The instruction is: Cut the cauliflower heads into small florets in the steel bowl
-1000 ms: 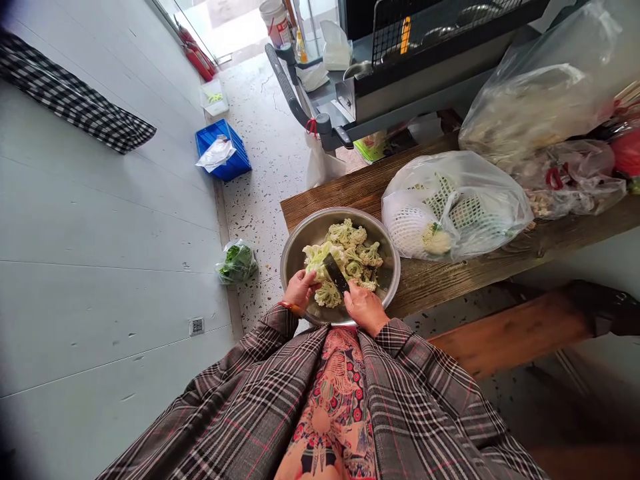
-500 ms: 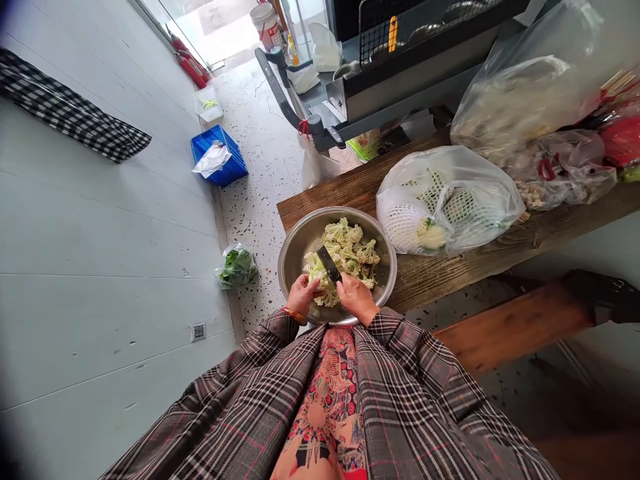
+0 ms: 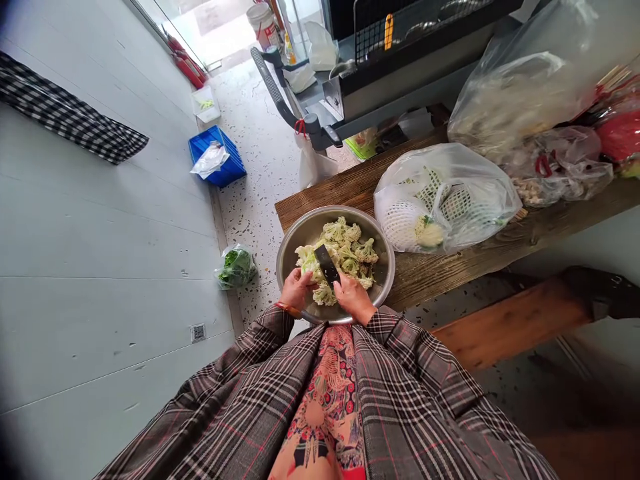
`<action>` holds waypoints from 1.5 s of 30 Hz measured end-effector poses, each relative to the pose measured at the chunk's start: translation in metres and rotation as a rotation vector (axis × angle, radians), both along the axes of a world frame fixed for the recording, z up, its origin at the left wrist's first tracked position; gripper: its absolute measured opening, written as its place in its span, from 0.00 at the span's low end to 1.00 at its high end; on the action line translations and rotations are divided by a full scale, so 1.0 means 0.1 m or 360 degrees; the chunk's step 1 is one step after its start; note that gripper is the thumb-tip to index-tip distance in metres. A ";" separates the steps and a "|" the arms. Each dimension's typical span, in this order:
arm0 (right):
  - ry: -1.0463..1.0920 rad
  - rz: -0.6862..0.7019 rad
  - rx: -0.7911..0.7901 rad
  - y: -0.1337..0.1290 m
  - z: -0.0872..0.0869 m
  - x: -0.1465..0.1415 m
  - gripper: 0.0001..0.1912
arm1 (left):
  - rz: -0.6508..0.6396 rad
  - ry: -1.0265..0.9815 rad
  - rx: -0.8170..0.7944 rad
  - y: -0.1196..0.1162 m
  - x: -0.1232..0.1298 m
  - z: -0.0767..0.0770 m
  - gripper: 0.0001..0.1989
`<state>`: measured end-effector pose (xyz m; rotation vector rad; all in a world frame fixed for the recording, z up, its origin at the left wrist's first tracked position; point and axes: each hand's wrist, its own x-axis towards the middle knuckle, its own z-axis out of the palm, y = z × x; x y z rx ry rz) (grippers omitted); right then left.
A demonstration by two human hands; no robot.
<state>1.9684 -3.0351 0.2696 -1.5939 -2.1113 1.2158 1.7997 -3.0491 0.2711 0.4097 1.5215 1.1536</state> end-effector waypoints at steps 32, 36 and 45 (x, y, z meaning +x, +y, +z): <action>0.0108 -0.0231 0.0312 0.14 0.23 0.21 0.17 | 0.0239 -0.0484 -0.0266 0.15 -0.02 0.04 0.12; 0.0025 -0.0167 0.0333 0.06 0.26 0.29 0.18 | 0.0258 -0.0639 -0.0230 0.16 -0.02 0.07 0.11; -0.0005 -0.0053 0.0504 -0.03 0.40 0.33 0.18 | 0.0084 -0.0790 -0.0197 0.15 -0.02 0.31 0.15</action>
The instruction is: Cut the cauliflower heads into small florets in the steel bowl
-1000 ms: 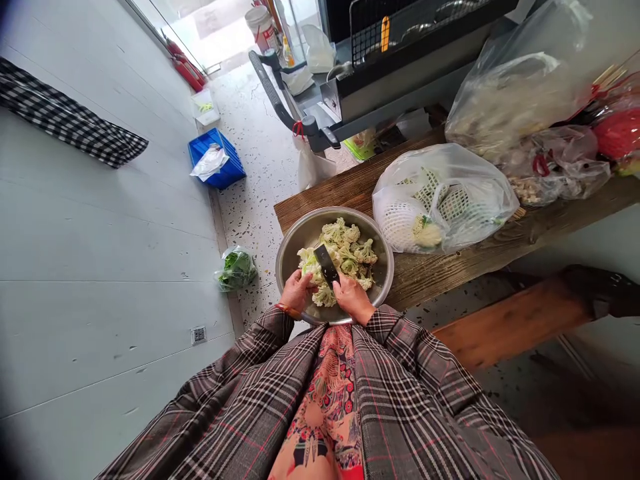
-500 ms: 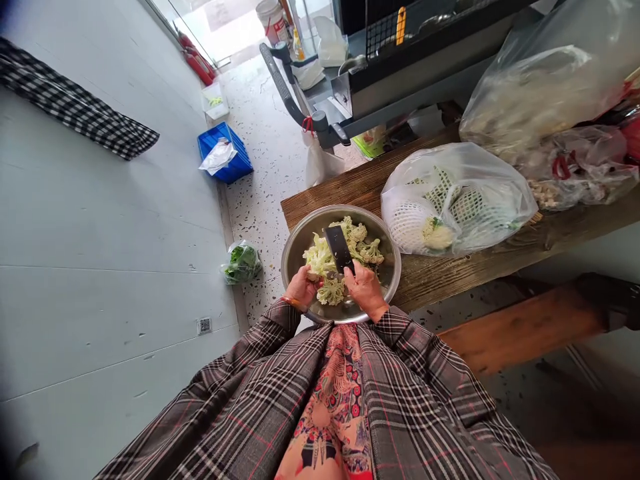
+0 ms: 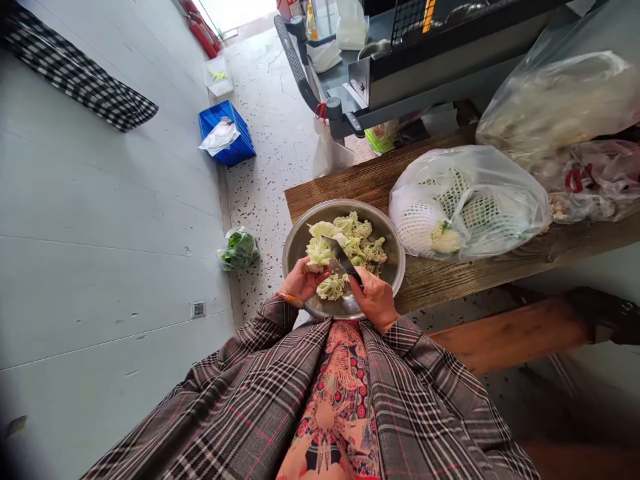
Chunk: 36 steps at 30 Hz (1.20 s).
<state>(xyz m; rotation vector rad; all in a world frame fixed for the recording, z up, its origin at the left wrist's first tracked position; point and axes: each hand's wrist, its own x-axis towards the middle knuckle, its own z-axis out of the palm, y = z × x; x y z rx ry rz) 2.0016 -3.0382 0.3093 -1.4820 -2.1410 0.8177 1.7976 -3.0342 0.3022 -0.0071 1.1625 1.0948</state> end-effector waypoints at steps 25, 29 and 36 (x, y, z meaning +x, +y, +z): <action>-0.0304 0.0277 0.0432 -0.04 -0.41 -0.08 0.16 | -0.0117 -0.0156 0.0079 -0.29 0.08 0.16 0.13; -0.0348 0.0321 0.0447 -0.04 -0.35 -0.15 0.16 | -0.0199 -0.0058 0.0048 -0.31 0.14 0.14 0.13; -0.0211 0.0307 0.0383 -0.01 -0.46 -0.10 0.15 | -0.0281 0.0093 0.0091 -0.34 0.17 0.11 0.14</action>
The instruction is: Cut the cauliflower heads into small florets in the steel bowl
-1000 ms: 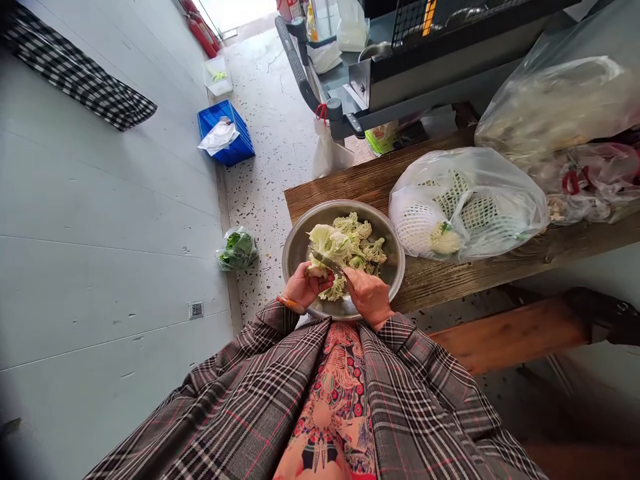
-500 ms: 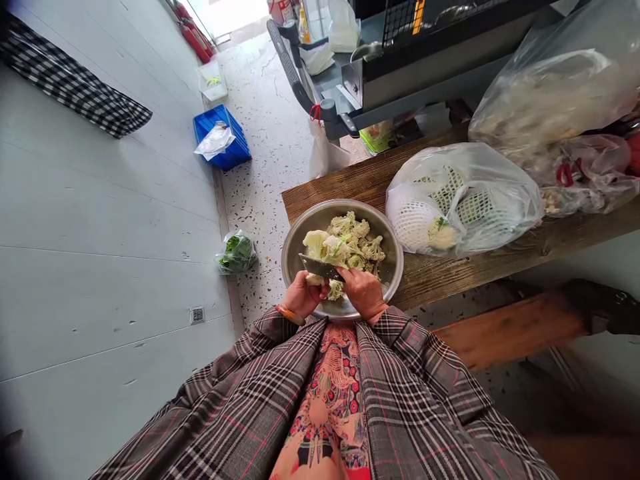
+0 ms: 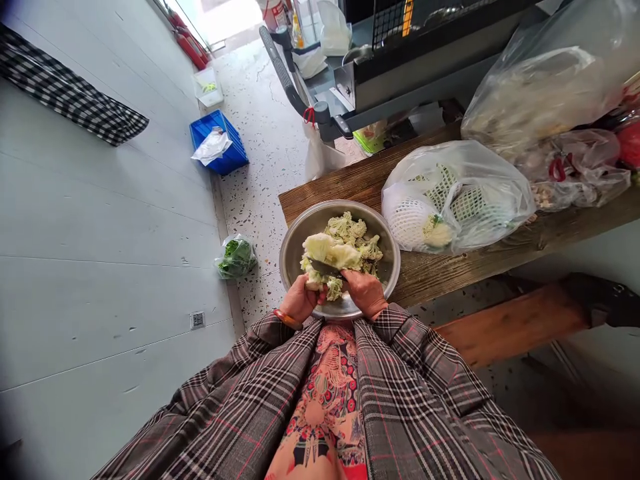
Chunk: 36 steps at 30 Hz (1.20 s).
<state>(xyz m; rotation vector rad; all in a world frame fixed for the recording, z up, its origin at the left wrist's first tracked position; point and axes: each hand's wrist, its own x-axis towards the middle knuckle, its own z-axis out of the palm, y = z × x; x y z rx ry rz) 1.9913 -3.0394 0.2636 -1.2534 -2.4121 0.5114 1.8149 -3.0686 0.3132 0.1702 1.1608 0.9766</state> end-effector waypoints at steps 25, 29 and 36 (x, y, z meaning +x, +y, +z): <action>0.0441 -0.0187 -0.0172 -0.10 0.30 0.10 0.17 | -0.0172 0.0806 0.0481 0.06 -0.22 0.04 0.19; 0.0353 -0.0041 -0.0172 -0.09 0.42 0.04 0.17 | -0.0250 0.0797 0.0501 0.02 -0.19 0.00 0.18; 0.0293 0.0066 -0.0149 -0.08 0.46 0.02 0.17 | -0.0360 0.0915 0.0642 0.02 -0.29 0.06 0.16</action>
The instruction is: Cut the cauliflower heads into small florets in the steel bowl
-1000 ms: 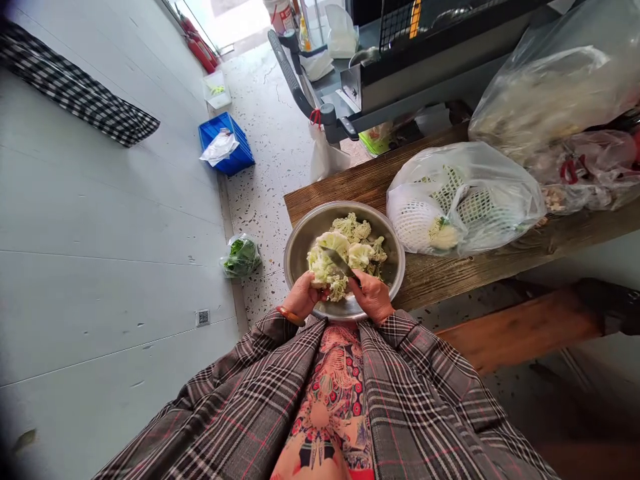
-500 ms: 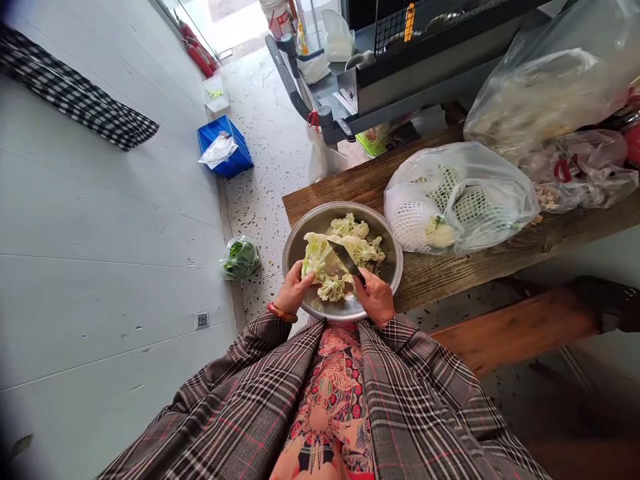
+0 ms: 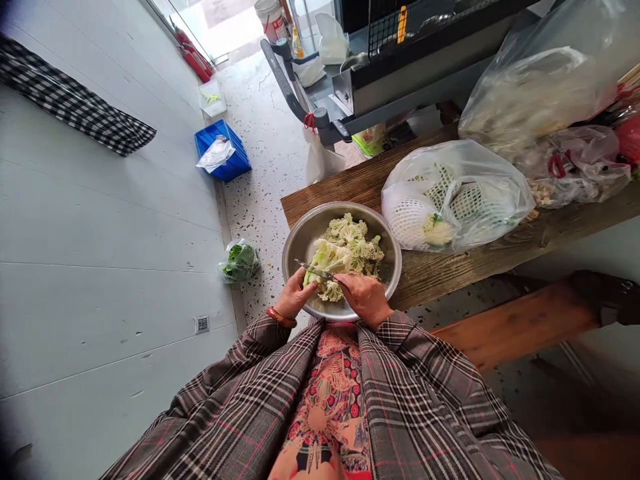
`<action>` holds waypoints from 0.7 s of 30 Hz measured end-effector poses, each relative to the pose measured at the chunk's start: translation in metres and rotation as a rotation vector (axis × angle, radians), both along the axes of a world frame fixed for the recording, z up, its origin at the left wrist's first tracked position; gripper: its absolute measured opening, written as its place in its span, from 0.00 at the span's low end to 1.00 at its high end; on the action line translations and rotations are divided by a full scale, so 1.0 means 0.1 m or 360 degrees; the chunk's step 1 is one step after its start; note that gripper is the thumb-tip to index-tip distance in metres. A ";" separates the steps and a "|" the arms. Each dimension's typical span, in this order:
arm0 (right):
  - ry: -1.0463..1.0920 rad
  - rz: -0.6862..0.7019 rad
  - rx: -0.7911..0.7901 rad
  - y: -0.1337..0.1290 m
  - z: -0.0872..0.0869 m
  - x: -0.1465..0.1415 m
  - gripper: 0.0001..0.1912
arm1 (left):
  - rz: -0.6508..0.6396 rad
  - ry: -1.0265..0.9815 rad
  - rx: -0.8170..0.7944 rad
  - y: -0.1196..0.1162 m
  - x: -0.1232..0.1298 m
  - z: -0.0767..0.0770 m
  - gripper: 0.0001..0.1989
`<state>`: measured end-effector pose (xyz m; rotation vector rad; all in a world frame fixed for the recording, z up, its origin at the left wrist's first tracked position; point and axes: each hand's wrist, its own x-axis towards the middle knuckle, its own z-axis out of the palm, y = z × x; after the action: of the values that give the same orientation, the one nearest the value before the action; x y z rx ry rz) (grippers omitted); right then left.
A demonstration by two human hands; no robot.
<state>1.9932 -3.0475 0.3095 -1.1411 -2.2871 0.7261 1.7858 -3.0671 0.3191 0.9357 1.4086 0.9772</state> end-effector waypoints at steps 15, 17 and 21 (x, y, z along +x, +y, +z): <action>0.0039 -0.0515 -0.0051 -0.17 -0.39 0.05 0.18 | 0.0064 -0.0448 -0.0056 0.05 0.14 0.18 0.24; 0.0028 -0.0658 -0.0083 -0.15 -0.39 0.08 0.19 | 0.0084 -0.0410 -0.0078 0.08 0.07 0.16 0.24; 0.0024 -0.0869 -0.0215 -0.12 -0.45 0.21 0.22 | 0.0019 -0.0317 -0.0141 0.12 -0.13 0.02 0.24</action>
<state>2.0140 -3.0591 0.2648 -1.7147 -1.7990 0.6678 1.7733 -3.0553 0.3214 0.7444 1.2798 0.9805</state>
